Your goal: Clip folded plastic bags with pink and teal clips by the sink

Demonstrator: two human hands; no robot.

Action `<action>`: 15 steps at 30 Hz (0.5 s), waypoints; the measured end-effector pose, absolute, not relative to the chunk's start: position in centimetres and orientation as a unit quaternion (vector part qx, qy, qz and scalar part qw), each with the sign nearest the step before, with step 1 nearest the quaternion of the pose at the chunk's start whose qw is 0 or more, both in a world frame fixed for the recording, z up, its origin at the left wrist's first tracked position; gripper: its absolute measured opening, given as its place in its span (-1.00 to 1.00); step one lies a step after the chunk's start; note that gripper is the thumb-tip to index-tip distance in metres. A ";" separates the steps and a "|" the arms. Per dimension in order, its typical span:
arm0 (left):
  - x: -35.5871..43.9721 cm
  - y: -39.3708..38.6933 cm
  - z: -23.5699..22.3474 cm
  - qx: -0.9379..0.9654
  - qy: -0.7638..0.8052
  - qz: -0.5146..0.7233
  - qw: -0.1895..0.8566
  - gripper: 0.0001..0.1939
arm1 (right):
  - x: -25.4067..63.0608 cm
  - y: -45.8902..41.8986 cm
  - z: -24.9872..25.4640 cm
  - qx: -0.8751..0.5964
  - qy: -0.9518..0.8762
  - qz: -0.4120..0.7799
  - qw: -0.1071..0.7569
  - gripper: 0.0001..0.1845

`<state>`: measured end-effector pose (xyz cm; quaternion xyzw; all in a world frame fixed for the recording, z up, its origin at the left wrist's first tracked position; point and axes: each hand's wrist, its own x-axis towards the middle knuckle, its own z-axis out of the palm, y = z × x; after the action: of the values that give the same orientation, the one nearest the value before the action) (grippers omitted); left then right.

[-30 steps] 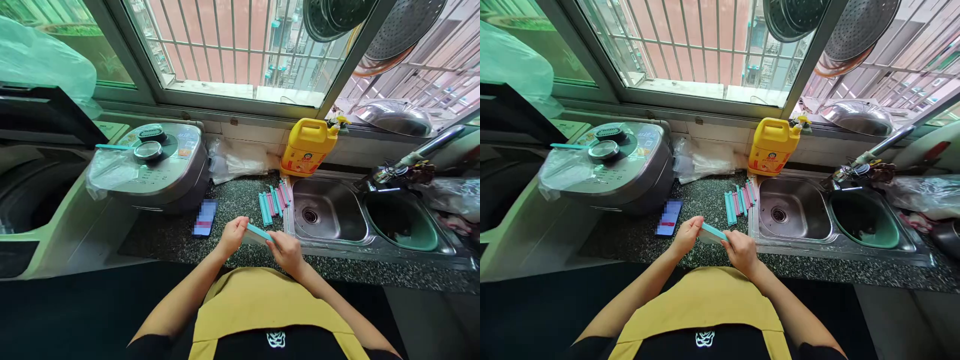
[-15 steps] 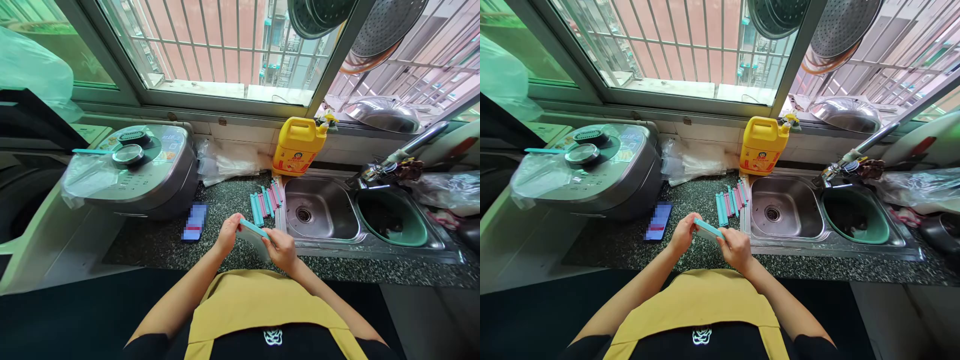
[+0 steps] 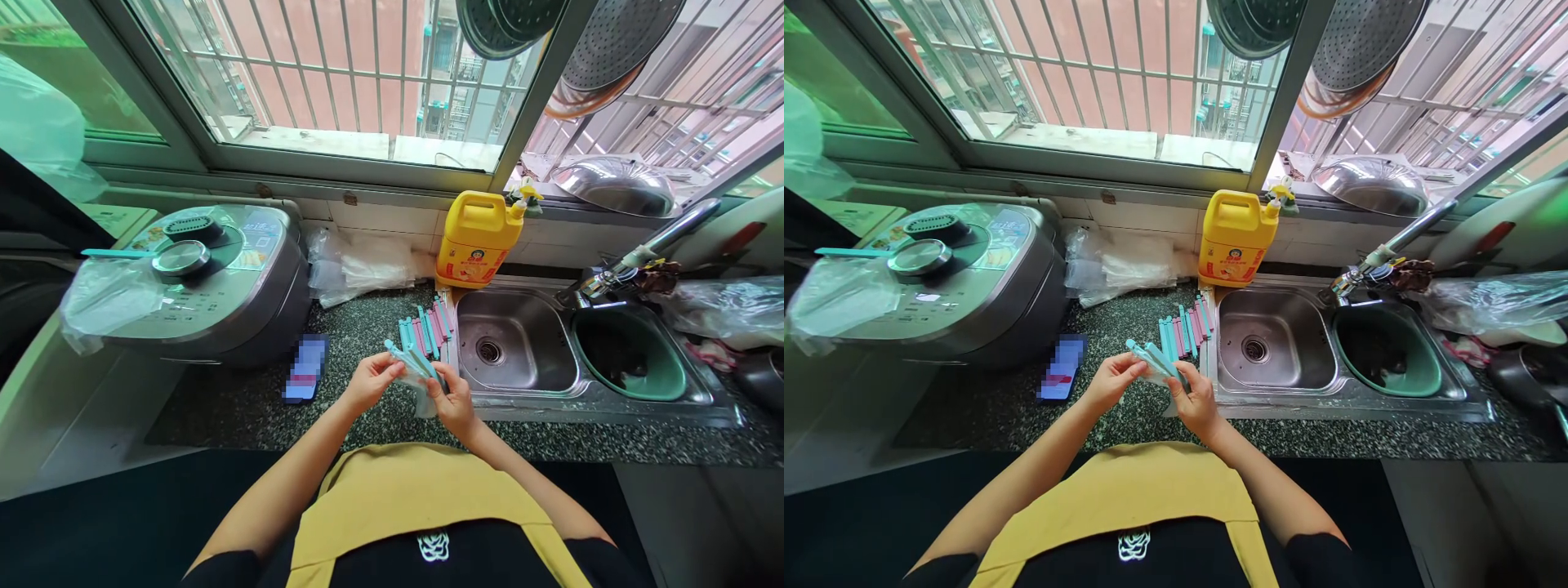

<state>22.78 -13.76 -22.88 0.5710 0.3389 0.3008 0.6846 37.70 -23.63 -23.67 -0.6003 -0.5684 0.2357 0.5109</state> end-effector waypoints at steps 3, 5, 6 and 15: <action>22.8 -13.6 -22.6 0.568 0.352 0.315 0.674 -0.63 | 37.5 -23.5 -23.7 -0.587 -0.513 0.315 0.541 -0.80; 22.7 -13.5 -22.4 0.566 0.357 0.329 0.667 -0.64 | 37.4 -23.3 -23.7 -0.573 -0.455 0.373 0.571 -0.77; 22.7 -13.4 -22.4 0.564 0.358 0.334 0.665 -0.64 | 37.4 -23.2 -23.8 -0.568 -0.424 0.393 0.586 -0.75; 21.3 -11.9 -22.1 0.618 0.360 0.300 0.631 -0.64 | 39.3 -21.7 -24.1 -0.606 -0.286 0.383 0.636 -0.73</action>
<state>21.29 -11.87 -22.15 0.6184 0.3602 0.3004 0.6305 39.29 -21.68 -24.09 -0.6062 -0.2855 0.3826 0.6361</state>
